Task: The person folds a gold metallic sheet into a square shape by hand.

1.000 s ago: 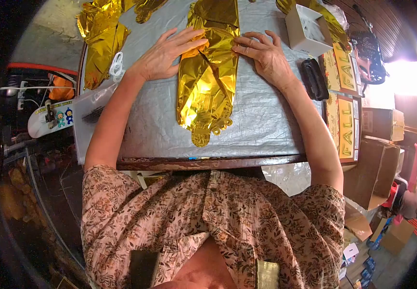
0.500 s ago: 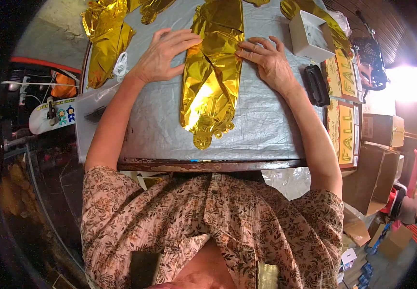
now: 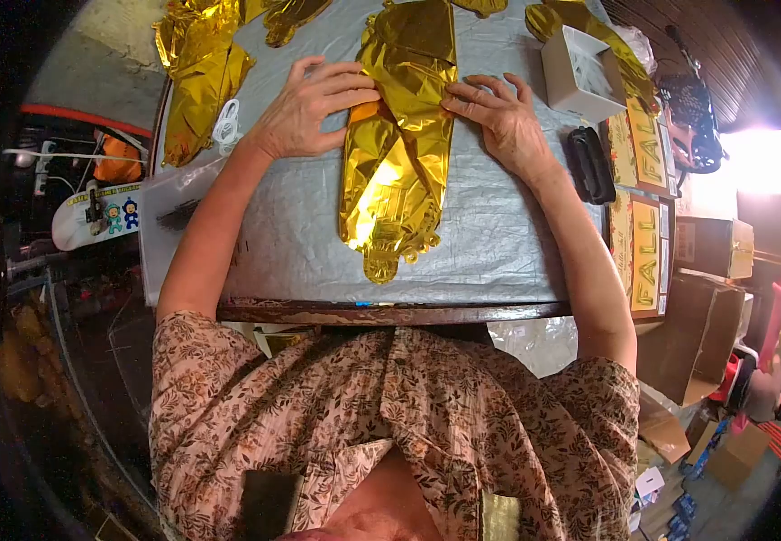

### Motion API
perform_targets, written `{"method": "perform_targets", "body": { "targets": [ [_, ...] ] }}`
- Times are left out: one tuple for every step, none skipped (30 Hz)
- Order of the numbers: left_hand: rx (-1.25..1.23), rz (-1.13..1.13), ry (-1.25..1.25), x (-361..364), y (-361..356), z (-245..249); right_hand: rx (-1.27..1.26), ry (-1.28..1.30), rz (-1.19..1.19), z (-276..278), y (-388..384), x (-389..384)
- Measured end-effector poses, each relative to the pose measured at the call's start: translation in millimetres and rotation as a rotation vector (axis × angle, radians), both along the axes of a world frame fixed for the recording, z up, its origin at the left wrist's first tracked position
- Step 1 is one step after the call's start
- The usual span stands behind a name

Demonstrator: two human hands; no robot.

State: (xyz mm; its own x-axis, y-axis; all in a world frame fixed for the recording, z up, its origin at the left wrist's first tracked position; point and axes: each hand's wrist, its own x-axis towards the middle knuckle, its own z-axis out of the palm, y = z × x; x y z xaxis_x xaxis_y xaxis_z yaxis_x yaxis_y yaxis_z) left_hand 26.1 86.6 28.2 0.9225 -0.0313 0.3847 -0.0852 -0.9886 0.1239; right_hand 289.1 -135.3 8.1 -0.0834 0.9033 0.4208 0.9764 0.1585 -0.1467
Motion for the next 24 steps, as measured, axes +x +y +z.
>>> {"method": "perform_targets", "body": {
  "targets": [
    [0.013, 0.02, 0.007, 1.0, 0.7, -1.6, 0.001, -0.001, 0.002, 0.1, -0.2, 0.3],
    [0.013, 0.023, 0.006, 1.3, 2.1, -3.1, -0.009, -0.001, -0.005, 0.4, -0.7, 0.3],
    [0.024, 0.038, 0.007, 1.3, 3.4, -4.5, -0.018, -0.002, -0.01, 0.8, -0.8, -0.2],
    [0.033, 0.051, 0.008, 1.9, 4.3, -5.6, -0.018, -0.003, -0.006, 1.1, -0.6, -0.9],
    [0.034, 0.053, 0.006, 3.0, 5.1, -6.7, -0.021, 0.001, -0.009, 1.7, -0.5, -1.3],
    [0.048, 0.077, 0.04, 3.6, 5.9, -7.8, -0.025, 0.007, -0.011, 2.0, -0.3, -2.1],
    [0.063, 0.103, 0.075, 3.5, 7.2, -9.5, -0.024, 0.007, -0.006, 1.8, -0.2, -2.5],
    [0.065, 0.109, 0.074, 3.9, 8.3, -11.3, -0.032, -0.005, -0.012, 1.5, -0.4, -1.7],
    [0.064, 0.144, 0.095, 4.9, 8.9, -13.4, -0.041, -0.016, -0.019, 1.7, -0.8, -1.2],
    [0.068, 0.18, 0.112, 6.0, 7.8, -11.4, -0.035, -0.021, -0.011, 2.7, -0.7, -1.2],
    [0.07, 0.189, 0.112, 6.0, 6.9, -9.7, -0.049, -0.006, -0.013, 3.7, -0.4, -1.7],
    [0.056, 0.192, 0.153, 5.5, 5.8, -8.3, -0.063, 0.008, -0.013, 4.7, 0.1, -2.3],
    [0.041, 0.196, 0.195, 5.1, 5.3, -6.9, -0.061, 0.009, -0.001, 6.0, 0.2, -3.3],
    [0.043, 0.211, 0.196, 4.7, 5.4, -7.5, -0.081, 0.006, -0.013, 7.9, 0.1, -4.6],
    [0.044, 0.198, 0.172, 4.1, 4.9, -8.9, -0.101, 0.002, -0.024, 9.2, 0.1, -6.0],
    [0.045, 0.185, 0.148, 3.6, 4.8, -10.7, -0.097, 0.041, -0.005, 10.0, 0.7, -6.6],
    [0.042, 0.184, 0.129, 4.1, 4.7, -12.6, -0.094, 0.041, 0.011, 10.3, 1.4, -7.0],
    [0.043, 0.199, 0.129, 3.4, 5.2, -14.1, -0.095, 0.04, 0.004, 10.5, 1.5, -7.4],
    [0.039, 0.195, 0.113, 2.6, 5.0, -14.8, -0.098, 0.039, -0.005, 10.8, 1.5, -7.7],
    [0.037, 0.19, 0.093, 1.3, 4.9, -15.3, -0.092, 0.044, 0.008, 11.4, 1.9, -7.6],
    [0.035, 0.195, 0.091, 0.2, 4.7, -16.0, -0.093, 0.041, 0.013, 11.9, 2.4, -8.1],
    [0.036, 0.203, 0.091, -0.3, 4.0, -16.3, -0.1, 0.033, 0.003, 12.2, 2.1, -8.4],
    [0.038, 0.21, 0.091, -0.5, 3.5, -16.5, -0.107, 0.025, -0.009, 12.3, 1.7, -8.4],
    [0.035, 0.209, 0.091, -0.7, 3.3, -16.5, -0.109, 0.024, -0.01, 11.9, 1.5, -8.0]
  ]
}}
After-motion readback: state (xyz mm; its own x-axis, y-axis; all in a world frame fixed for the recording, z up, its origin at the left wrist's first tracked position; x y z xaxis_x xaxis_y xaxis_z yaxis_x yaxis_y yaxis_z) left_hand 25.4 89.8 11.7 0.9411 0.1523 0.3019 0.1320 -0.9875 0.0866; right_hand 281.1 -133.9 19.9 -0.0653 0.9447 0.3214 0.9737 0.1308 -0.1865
